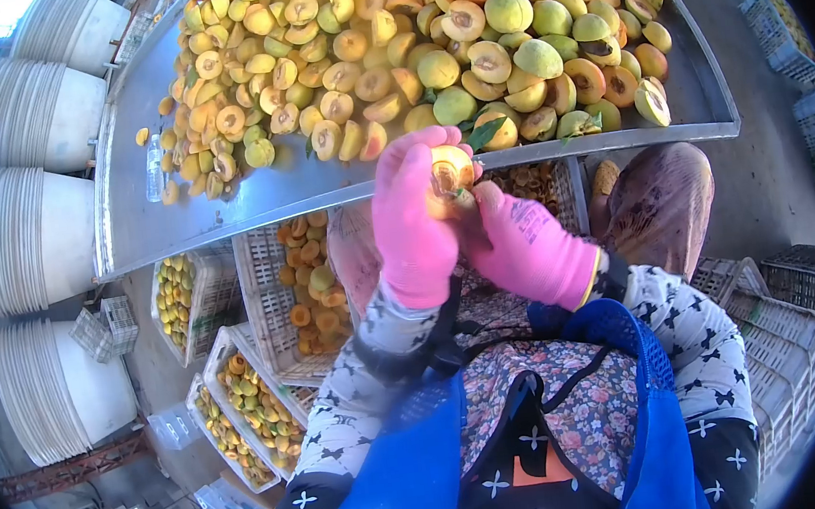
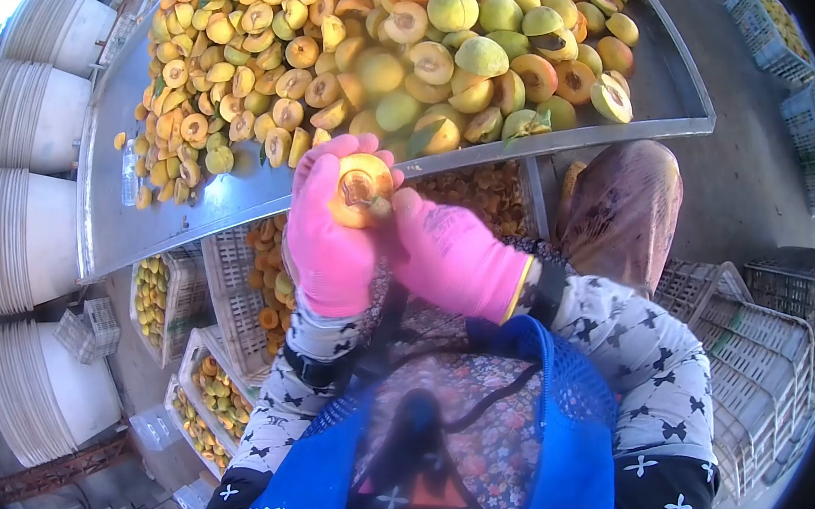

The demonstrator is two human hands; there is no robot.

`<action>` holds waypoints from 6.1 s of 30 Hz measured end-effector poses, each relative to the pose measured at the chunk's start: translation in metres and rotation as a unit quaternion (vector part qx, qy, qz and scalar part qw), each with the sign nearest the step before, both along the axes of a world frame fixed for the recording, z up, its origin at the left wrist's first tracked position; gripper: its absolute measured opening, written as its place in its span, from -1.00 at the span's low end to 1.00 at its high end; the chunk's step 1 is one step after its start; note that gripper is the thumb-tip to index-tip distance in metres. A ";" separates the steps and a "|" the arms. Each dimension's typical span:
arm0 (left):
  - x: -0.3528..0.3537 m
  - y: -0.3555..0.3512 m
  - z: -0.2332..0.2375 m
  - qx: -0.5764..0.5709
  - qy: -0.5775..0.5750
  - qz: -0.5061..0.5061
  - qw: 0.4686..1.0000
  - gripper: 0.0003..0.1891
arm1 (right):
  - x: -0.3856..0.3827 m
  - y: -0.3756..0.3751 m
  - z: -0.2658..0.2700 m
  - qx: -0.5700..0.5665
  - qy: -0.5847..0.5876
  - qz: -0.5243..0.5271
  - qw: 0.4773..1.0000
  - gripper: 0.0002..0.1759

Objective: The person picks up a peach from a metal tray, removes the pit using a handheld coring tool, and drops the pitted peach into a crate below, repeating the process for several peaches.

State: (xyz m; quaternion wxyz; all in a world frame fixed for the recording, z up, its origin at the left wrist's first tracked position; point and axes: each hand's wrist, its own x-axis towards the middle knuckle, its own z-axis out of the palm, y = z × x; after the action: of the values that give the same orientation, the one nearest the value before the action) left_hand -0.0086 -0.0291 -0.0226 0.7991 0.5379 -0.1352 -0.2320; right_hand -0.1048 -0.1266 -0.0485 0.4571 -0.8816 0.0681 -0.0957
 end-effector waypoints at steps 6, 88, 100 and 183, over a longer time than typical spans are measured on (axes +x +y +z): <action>0.009 0.005 0.007 0.014 0.072 -0.063 0.995 -0.74 | 0.000 -0.014 -0.004 -0.210 -0.012 0.005 0.978 -0.64; 0.002 -0.008 -0.012 0.000 0.079 -0.075 0.994 -0.53 | -0.013 -0.019 0.026 0.482 0.261 0.054 0.835 -0.81; 0.000 -0.006 -0.006 0.039 0.231 -0.054 0.971 -0.47 | -0.013 -0.019 0.031 0.395 0.274 0.073 0.874 -0.83; 0.055 0.183 0.015 0.440 -0.251 -0.099 0.857 -0.74 | -0.040 -0.059 -0.053 -0.233 0.148 0.073 0.958 -0.57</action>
State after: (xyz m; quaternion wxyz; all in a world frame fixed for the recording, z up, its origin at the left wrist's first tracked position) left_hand 0.0463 0.1543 -0.0081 0.3912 0.8571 -0.2675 -0.2020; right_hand -0.1446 -0.1857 -0.1014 0.2299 -0.9705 0.0467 0.0564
